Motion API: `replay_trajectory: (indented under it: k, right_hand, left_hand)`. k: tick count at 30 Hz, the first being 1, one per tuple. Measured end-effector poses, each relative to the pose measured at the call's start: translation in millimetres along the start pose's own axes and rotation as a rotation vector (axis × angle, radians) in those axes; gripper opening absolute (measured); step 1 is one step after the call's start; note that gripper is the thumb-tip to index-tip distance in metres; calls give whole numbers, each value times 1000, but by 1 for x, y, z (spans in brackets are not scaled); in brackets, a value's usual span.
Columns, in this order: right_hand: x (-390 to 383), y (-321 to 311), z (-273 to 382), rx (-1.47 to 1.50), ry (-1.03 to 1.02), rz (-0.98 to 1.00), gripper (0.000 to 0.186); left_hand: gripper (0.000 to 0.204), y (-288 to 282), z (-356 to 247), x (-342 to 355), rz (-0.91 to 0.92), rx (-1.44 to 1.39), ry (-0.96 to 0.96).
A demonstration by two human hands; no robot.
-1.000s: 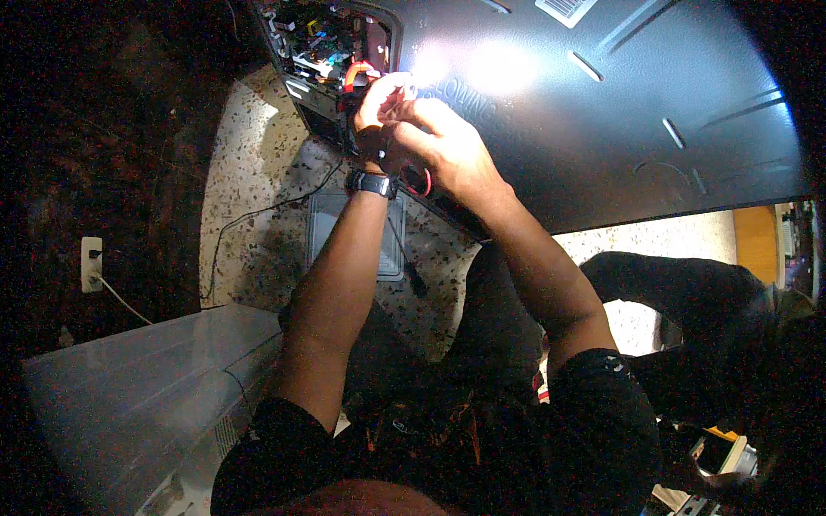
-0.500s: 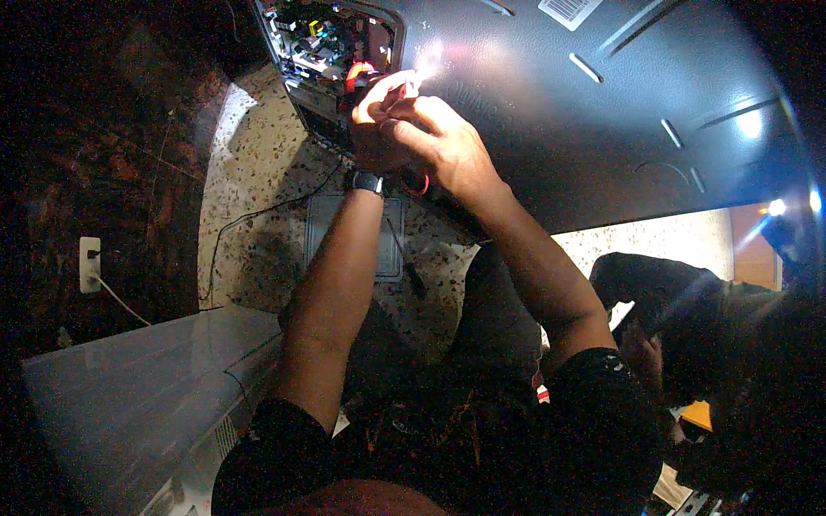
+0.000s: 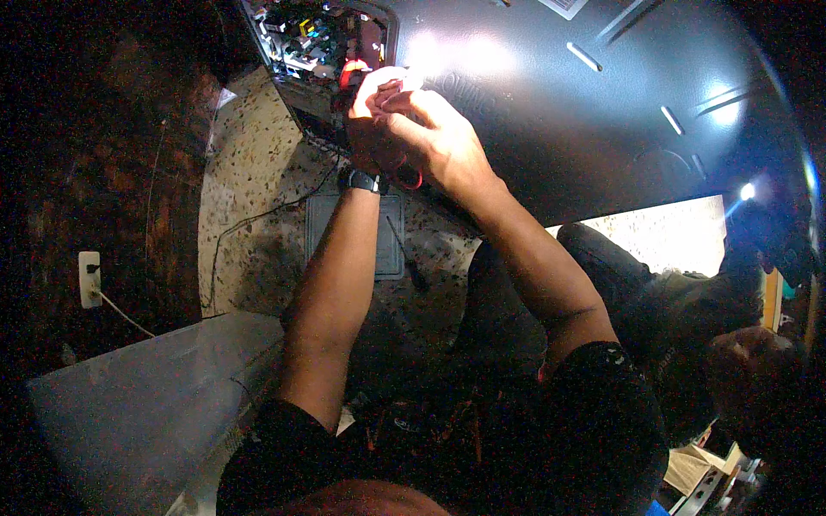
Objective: The person repairs the electrical wiring of an appliance by stripping wires with a tool, using a flashlight for visibility, and testing the connections with a multimeter held by an assistant.
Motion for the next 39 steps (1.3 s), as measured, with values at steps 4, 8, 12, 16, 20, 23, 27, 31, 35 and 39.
replay_trajectory:
  k: [4,8,12,16,20,23,27,31,35,39]
  right_hand:
    - [0,4,-4,109,88,-10,26]
    - [1,1,-5,-3,39,15,21]
    - [13,-2,13,-33,27,24,24]
    - [-1,-4,10,-88,61,-63,35]
    - [-13,1,6,-85,-3,-120,41]
    - [-8,2,8,-109,-52,-140,45]
    - [-1,8,7,-23,20,-97,40]
    - [1,12,-2,-54,-29,-104,36]
    - [1,14,0,-42,-31,-115,39]
    - [2,12,3,-69,13,-55,27]
  left_hand:
    - [41,2,-3,2,0,-2,22]
    - [40,-4,-18,5,57,403,262]
    - [42,-14,4,5,42,153,70]
    - [40,-6,-14,6,46,350,42]
    - [50,-8,-18,10,25,418,241]
    - [42,-8,-9,5,66,261,200]
    - [37,-8,9,2,70,-171,-14]
    - [45,-7,7,-1,37,120,22]
    - [49,-7,6,-4,74,206,53]
    - [52,-11,8,0,116,127,98]
Point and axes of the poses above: each hand's wrist, its own x-axis towards the middle knuckle, its own y-axis out of the palm, z = x × y, the point moved 3 cm from there along x, towards the middle knuckle, and after that the axes turned 7 degrees about z, right-handed, at the moved point
